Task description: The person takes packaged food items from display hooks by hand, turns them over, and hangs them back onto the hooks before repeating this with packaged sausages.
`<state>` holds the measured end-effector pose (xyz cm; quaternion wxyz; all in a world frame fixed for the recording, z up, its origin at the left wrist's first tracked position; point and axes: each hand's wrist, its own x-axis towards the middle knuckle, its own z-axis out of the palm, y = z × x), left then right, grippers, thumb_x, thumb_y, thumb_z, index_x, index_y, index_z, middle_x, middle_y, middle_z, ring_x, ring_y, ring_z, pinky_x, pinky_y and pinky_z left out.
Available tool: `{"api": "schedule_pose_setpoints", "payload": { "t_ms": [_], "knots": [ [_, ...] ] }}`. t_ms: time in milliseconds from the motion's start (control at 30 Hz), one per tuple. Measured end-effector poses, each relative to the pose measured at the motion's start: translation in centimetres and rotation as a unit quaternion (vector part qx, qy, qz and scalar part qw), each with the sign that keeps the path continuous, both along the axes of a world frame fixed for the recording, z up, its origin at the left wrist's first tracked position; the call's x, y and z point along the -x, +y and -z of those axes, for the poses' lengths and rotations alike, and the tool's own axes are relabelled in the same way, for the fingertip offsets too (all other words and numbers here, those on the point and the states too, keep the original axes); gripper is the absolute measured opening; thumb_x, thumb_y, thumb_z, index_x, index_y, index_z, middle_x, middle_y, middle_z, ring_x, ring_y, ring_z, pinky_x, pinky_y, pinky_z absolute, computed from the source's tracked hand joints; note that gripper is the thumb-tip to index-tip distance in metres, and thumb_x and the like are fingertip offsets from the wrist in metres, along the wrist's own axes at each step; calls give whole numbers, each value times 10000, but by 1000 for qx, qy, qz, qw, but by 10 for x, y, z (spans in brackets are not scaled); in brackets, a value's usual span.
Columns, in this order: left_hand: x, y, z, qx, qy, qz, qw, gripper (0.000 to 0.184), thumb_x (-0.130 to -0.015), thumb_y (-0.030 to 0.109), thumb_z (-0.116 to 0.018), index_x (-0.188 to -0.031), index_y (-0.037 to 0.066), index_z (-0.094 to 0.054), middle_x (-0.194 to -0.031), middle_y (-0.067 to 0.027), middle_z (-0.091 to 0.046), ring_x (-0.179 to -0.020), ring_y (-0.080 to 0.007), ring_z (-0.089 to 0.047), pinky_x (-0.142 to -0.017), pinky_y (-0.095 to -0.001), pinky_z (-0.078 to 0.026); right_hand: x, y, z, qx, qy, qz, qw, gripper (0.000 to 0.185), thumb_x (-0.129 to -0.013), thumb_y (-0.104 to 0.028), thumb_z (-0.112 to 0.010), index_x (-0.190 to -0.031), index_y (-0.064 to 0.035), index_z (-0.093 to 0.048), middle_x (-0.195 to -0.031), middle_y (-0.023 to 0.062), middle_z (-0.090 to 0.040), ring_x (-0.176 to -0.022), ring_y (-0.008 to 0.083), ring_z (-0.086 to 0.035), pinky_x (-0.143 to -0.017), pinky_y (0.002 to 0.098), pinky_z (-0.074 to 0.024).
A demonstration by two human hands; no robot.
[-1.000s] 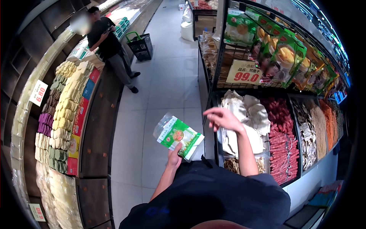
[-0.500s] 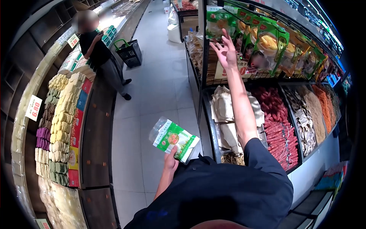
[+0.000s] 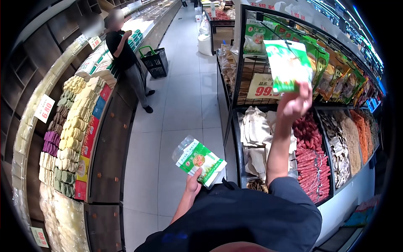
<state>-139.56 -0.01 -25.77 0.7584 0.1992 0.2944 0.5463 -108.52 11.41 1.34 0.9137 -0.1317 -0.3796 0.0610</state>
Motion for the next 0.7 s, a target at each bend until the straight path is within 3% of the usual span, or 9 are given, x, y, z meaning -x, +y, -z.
{"api": "schedule_pose_setpoints", "payload": {
  "t_ms": [100,200,267,300,333,367,400,633,700],
  "knots": [
    [-3,1,-2,-5,13,-7,1000,454,-919,72,-570,-1335,0,-404,-1288,-106,-528,-1177,-214,-523,-1006,-349,-423,27,-47,20,38,-3,-74,997,190,-895,-152,-551,-818,19,-582,-862,97,-591,-802,164,-561,-806,301,-443],
    [-5,7,-4,-8,19,3,1000,445,-922,74,-569,-1332,6,-408,-1282,-100,-529,-1178,-207,-520,-998,-343,-422,47,-63,76,166,-67,-178,968,203,-882,-177,-551,-812,10,-592,-833,82,-598,-771,150,-550,-779,289,-440],
    [-6,12,-3,-16,25,6,1000,435,-927,76,-563,-1330,9,-412,-1275,-97,-532,-1175,-207,-522,-991,-342,-425,65,-77,121,281,-85,-343,892,165,-872,-146,-577,-825,5,-626,-783,65,-622,-730,131,-549,-744,268,-441],
    [-6,13,0,-24,30,6,999,425,-932,77,-556,-1328,12,-416,-1269,-94,-534,-1171,-206,-524,-985,-341,-427,70,-87,141,417,-116,-399,808,140,-876,-111,-597,-857,10,-662,-789,72,-652,-732,114,-575,-699,250,-449],
    [-7,15,7,-35,21,-3,999,406,-942,86,-543,-1324,15,-423,-1266,-89,-532,-1173,-206,-524,-979,-341,-429,87,-82,151,420,-282,-328,798,157,-893,-108,-601,-897,27,-679,-803,68,-670,-681,101,-601,-630,238,-469],
    [-6,16,14,-58,24,10,998,403,-947,90,-534,-1325,10,-420,-1281,-91,-522,-1175,-208,-523,-985,-345,-426,97,-89,157,512,-251,-462,679,175,-911,-127,-592,-917,22,-683,-813,63,-678,-620,82,-612,-558,217,-474],
    [-5,17,21,-61,26,29,997,405,-948,92,-531,-1327,9,-416,-1289,-92,-517,-1176,-211,-522,-988,-349,-426,109,-96,171,569,-298,-411,646,186,-915,-155,-601,-928,12,-682,-760,43,-666,-557,76,-600,-491,211,-463],
    [1,1,29,-30,-14,54,998,424,-963,112,-502,-1356,11,-380,-1328,-104,-485,-1212,-232,-497,-1017,-380,-409,107,-103,178,587,-313,-434,607,201,-928,-196,-586,-960,-23,-682,-709,30,-645,-570,69,-610,-446,215,-438],
    [2,2,29,-23,-20,47,998,434,-962,115,-505,-1363,16,-370,-1336,-105,-478,-1220,-236,-489,-1024,-387,-403,107,-99,168,586,-331,-414,613,180,-931,-152,-582,-967,2,-668,-765,46,-651,-590,80,-624,-456,216,-443]
  ]
}}
